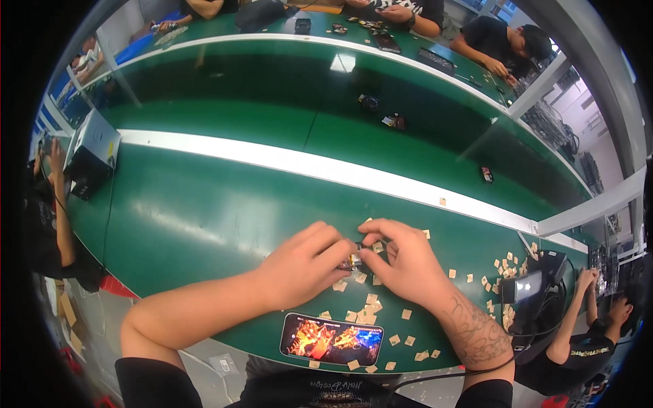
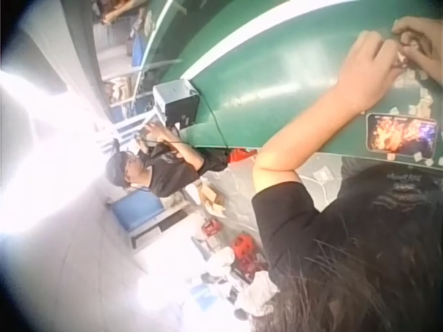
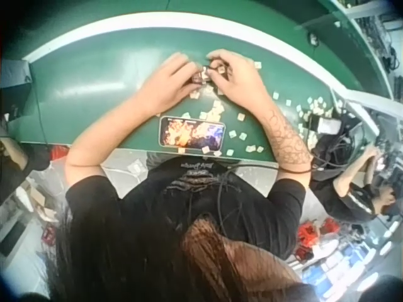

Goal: Assembling small electronic components by applying adhesive tape on an assembly line.

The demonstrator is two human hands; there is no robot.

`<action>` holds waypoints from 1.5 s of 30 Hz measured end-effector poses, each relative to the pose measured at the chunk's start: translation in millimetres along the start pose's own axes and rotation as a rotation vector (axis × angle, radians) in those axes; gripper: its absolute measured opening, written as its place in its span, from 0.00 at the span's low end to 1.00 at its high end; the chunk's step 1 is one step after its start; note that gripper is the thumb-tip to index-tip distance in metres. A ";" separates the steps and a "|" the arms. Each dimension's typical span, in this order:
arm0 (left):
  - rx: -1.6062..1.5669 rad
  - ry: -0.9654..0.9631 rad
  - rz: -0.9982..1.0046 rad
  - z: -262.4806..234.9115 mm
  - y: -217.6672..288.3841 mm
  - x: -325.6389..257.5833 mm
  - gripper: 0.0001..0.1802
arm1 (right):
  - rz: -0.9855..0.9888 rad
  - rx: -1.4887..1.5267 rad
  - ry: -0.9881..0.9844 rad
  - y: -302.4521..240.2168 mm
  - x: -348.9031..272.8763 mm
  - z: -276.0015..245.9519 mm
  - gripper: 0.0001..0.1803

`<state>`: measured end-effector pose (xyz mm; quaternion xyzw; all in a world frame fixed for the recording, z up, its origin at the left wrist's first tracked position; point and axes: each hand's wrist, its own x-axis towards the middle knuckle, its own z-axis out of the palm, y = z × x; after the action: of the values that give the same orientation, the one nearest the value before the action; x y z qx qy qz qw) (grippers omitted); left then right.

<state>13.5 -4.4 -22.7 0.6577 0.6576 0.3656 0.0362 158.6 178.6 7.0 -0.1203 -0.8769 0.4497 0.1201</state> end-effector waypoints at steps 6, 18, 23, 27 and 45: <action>-0.307 0.071 -0.268 -4.4 11.1 8.4 0.21 | 0.114 0.186 -0.149 1.4 -0.7 -2.5 0.12; -0.587 -0.018 -0.509 -7.3 10.9 14.6 0.10 | -0.042 0.089 -0.029 -5.7 -4.1 5.2 0.13; -0.561 -0.084 -0.542 -10.3 8.1 19.4 0.11 | -0.012 0.069 -0.032 -7.7 1.2 -2.0 0.12; -0.529 -0.050 -0.443 -2.7 -1.7 29.2 0.12 | 0.144 0.160 -0.072 1.5 7.3 -10.7 0.12; 0.424 -0.041 0.025 50.1 -118.8 257.9 0.33 | -0.315 -0.343 0.106 49.3 11.7 -17.7 0.06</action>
<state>-93.7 263.0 -10.3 0.6658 0.7109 0.2061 -0.0942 158.3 223.6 -22.0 -0.0242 -0.9408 0.2630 0.2124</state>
